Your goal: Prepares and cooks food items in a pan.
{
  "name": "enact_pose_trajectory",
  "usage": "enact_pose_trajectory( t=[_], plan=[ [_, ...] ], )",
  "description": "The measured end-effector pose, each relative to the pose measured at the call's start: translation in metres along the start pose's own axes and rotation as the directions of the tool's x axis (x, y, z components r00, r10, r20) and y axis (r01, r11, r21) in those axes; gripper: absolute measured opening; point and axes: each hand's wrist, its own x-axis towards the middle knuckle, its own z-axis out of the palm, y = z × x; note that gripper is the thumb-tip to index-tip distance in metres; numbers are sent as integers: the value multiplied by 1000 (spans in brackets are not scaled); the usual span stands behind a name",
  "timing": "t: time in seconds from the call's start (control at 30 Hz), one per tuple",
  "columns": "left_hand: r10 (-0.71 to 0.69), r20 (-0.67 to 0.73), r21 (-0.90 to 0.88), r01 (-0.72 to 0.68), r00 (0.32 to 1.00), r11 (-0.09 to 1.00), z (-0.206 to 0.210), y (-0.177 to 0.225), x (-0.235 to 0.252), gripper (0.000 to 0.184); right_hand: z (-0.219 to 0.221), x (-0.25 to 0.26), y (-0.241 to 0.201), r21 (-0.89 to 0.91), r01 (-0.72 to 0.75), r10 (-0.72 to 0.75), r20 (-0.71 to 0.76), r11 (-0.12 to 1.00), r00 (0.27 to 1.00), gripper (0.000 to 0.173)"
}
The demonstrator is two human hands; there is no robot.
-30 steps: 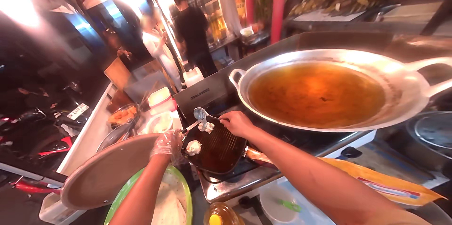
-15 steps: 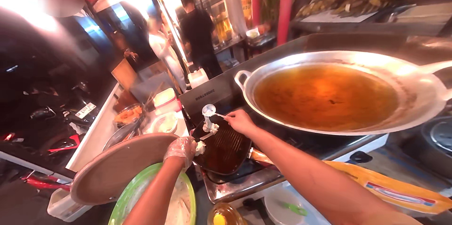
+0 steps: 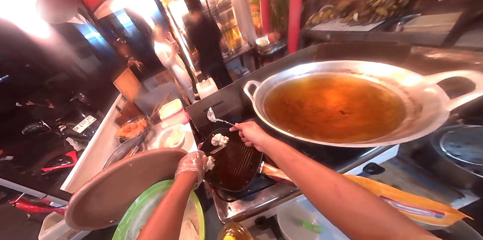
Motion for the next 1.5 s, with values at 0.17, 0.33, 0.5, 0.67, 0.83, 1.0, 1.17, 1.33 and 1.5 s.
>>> enact_pose_trajectory(
  t=[0.17, 0.33, 0.5, 0.67, 0.83, 1.0, 1.17, 1.33, 1.5],
  plan=[
    [-9, 3, -41, 10, 1000, 999, 4, -1, 8, 39, 0, -2, 0, -63, 28, -30, -26, 998, 999, 39],
    [-33, 17, -53, 34, 999, 998, 2, 0, 6, 38, -1, -7, 0, -81, 33, -36, -36, 996, 999, 38],
    [-40, 8, 45, 40, 999, 998, -30, 15, -20, 40, -3, -12, -2, -87, 86, -90, -44, 993, 995, 37],
    [11, -61, 130, -3, 998, 992, -46, 41, -11, 34, -6, -10, 7, -54, 138, -141, -73, 989, 987, 36],
    [133, -123, 237, -101, 983, 966, -49, 63, 15, 20, -6, -17, 16, -15, 133, -133, -104, 991, 986, 35],
    [149, -75, 330, -117, 986, 937, -68, 81, 21, 19, -4, -40, 18, 15, 180, -177, -128, 983, 976, 34],
    [44, 47, 374, -58, 998, 926, -99, 106, 6, 26, -6, -56, 24, 20, 234, -230, -125, 972, 965, 34],
    [-25, -34, 305, 34, 999, 952, -109, 99, 23, 27, -8, -80, 34, 133, 333, -312, -159, 934, 937, 31],
    [-53, -54, 252, 65, 997, 966, -117, 88, 34, 30, -9, -128, 48, 192, 357, -316, -211, 914, 925, 32]
  ],
)
